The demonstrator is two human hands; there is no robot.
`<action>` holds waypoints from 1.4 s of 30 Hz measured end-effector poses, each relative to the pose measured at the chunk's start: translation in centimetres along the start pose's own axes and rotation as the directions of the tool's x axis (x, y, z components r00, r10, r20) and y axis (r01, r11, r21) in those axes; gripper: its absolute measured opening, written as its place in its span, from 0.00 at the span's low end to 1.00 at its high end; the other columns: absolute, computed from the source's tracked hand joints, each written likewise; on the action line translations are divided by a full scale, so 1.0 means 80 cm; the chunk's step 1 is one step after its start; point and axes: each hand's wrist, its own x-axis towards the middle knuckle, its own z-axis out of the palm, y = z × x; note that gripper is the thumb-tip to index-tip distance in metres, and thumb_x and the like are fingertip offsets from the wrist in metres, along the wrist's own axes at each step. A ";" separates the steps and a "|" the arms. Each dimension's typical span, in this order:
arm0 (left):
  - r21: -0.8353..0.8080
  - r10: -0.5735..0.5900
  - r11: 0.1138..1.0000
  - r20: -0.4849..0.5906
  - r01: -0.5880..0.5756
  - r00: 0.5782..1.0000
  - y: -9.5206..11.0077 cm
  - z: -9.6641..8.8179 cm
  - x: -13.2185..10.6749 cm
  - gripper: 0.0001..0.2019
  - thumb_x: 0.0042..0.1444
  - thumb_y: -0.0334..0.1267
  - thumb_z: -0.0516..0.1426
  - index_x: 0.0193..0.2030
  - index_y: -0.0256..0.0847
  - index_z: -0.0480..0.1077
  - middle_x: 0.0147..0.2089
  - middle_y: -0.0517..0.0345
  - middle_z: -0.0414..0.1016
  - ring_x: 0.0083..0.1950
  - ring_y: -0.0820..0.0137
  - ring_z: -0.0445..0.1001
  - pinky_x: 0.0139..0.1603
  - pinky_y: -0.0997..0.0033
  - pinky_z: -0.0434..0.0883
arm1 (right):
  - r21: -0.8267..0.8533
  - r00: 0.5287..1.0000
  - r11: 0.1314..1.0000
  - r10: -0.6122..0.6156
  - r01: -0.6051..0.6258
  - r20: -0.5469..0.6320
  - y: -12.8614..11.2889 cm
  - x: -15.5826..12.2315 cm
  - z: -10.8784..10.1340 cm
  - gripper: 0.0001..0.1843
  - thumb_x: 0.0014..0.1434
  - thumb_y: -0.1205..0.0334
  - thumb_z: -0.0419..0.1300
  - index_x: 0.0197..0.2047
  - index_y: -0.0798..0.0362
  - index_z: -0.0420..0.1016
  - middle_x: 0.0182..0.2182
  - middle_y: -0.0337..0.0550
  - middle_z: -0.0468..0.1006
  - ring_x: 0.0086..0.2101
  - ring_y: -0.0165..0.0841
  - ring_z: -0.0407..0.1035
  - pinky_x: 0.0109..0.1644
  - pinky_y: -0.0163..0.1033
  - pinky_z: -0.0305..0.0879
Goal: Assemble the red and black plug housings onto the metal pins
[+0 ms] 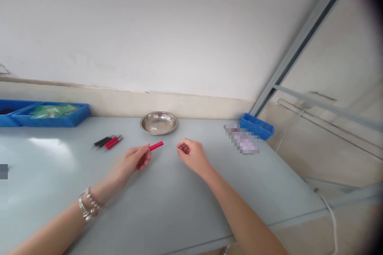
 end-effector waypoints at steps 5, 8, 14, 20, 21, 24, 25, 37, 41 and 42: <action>0.132 0.109 0.986 -0.060 -0.101 0.992 0.002 0.002 -0.001 0.23 0.51 0.59 0.48 0.24 0.39 0.64 0.21 0.64 0.59 0.23 0.76 0.56 0.24 0.75 0.56 | -0.231 0.993 0.967 0.115 -0.105 0.030 0.019 0.008 -0.003 0.06 0.50 0.72 0.57 0.30 0.54 0.73 0.27 0.42 0.77 0.28 0.28 0.69 0.35 0.33 0.63; 0.217 0.172 0.964 -0.076 -0.152 0.982 0.003 0.002 0.000 0.22 0.51 0.58 0.48 0.23 0.40 0.63 0.20 0.65 0.58 0.23 0.76 0.56 0.24 0.75 0.56 | -0.359 0.987 0.924 0.154 -0.129 0.043 0.024 0.011 -0.007 0.04 0.52 0.70 0.58 0.30 0.55 0.74 0.29 0.45 0.78 0.31 0.30 0.70 0.38 0.33 0.63; 0.300 0.254 0.930 -0.107 -0.212 0.961 0.001 0.002 0.001 0.21 0.49 0.58 0.49 0.24 0.41 0.62 0.18 0.67 0.55 0.22 0.76 0.55 0.23 0.76 0.55 | -0.604 0.978 0.780 0.209 -0.163 0.006 0.021 0.011 -0.014 0.04 0.54 0.66 0.59 0.33 0.53 0.75 0.33 0.46 0.78 0.38 0.35 0.70 0.40 0.36 0.60; 0.353 0.316 0.896 -0.085 -0.268 0.945 -0.010 -0.002 0.008 0.19 0.49 0.56 0.51 0.31 0.40 0.66 0.24 0.63 0.65 0.26 0.73 0.62 0.27 0.73 0.61 | -0.670 0.955 0.706 0.295 -0.231 -0.019 0.019 0.011 -0.017 0.05 0.56 0.66 0.57 0.34 0.53 0.74 0.34 0.46 0.78 0.38 0.35 0.70 0.38 0.36 0.59; 0.372 0.328 0.886 -0.079 -0.278 0.941 -0.013 -0.001 0.009 0.19 0.49 0.55 0.51 0.32 0.40 0.67 0.25 0.62 0.67 0.27 0.72 0.64 0.29 0.73 0.62 | -0.662 0.953 0.711 0.304 -0.238 -0.016 0.021 0.011 -0.017 0.05 0.56 0.66 0.57 0.34 0.52 0.74 0.33 0.45 0.78 0.38 0.35 0.70 0.38 0.36 0.59; 0.449 0.361 0.845 -0.078 -0.291 0.929 -0.018 -0.001 0.012 0.19 0.51 0.55 0.51 0.34 0.41 0.68 0.27 0.61 0.69 0.28 0.71 0.65 0.30 0.71 0.63 | -0.608 0.946 0.751 0.325 -0.260 -0.003 0.029 0.013 -0.017 0.04 0.55 0.66 0.58 0.34 0.52 0.74 0.31 0.44 0.78 0.35 0.33 0.70 0.37 0.35 0.58; 0.488 0.379 0.823 -0.089 -0.291 0.921 -0.017 -0.004 0.012 0.18 0.51 0.55 0.50 0.35 0.41 0.68 0.27 0.61 0.69 0.27 0.71 0.65 0.29 0.72 0.63 | -0.587 0.945 0.765 0.327 -0.265 0.001 0.031 0.013 -0.018 0.03 0.54 0.65 0.58 0.33 0.52 0.74 0.31 0.43 0.78 0.34 0.33 0.70 0.37 0.34 0.58; 0.712 0.417 0.612 -0.660 0.344 0.625 -0.009 -0.161 0.034 0.15 0.57 0.45 0.47 0.39 0.39 0.68 0.40 0.48 0.73 0.44 0.58 0.70 0.42 0.63 0.65 | -0.505 0.952 0.822 0.305 -0.264 -0.002 0.043 0.011 -0.019 0.04 0.50 0.67 0.59 0.31 0.53 0.75 0.25 0.41 0.75 0.27 0.30 0.67 0.33 0.34 0.58; 0.674 0.222 0.599 -0.659 0.433 0.719 -0.021 -0.165 0.037 0.16 0.57 0.45 0.47 0.41 0.38 0.69 0.43 0.43 0.74 0.47 0.53 0.70 0.39 0.61 0.66 | -0.492 0.958 0.835 0.285 -0.246 0.004 0.041 0.012 -0.018 0.05 0.50 0.68 0.58 0.32 0.54 0.76 0.25 0.41 0.75 0.27 0.30 0.67 0.33 0.33 0.58; 0.681 0.200 0.590 -0.644 0.435 0.738 -0.022 -0.164 0.038 0.16 0.57 0.44 0.47 0.41 0.38 0.69 0.44 0.43 0.74 0.48 0.53 0.70 0.39 0.61 0.66 | -0.487 0.959 0.839 0.283 -0.243 0.007 0.040 0.012 -0.018 0.06 0.51 0.68 0.58 0.32 0.55 0.76 0.25 0.41 0.75 0.27 0.30 0.67 0.33 0.33 0.59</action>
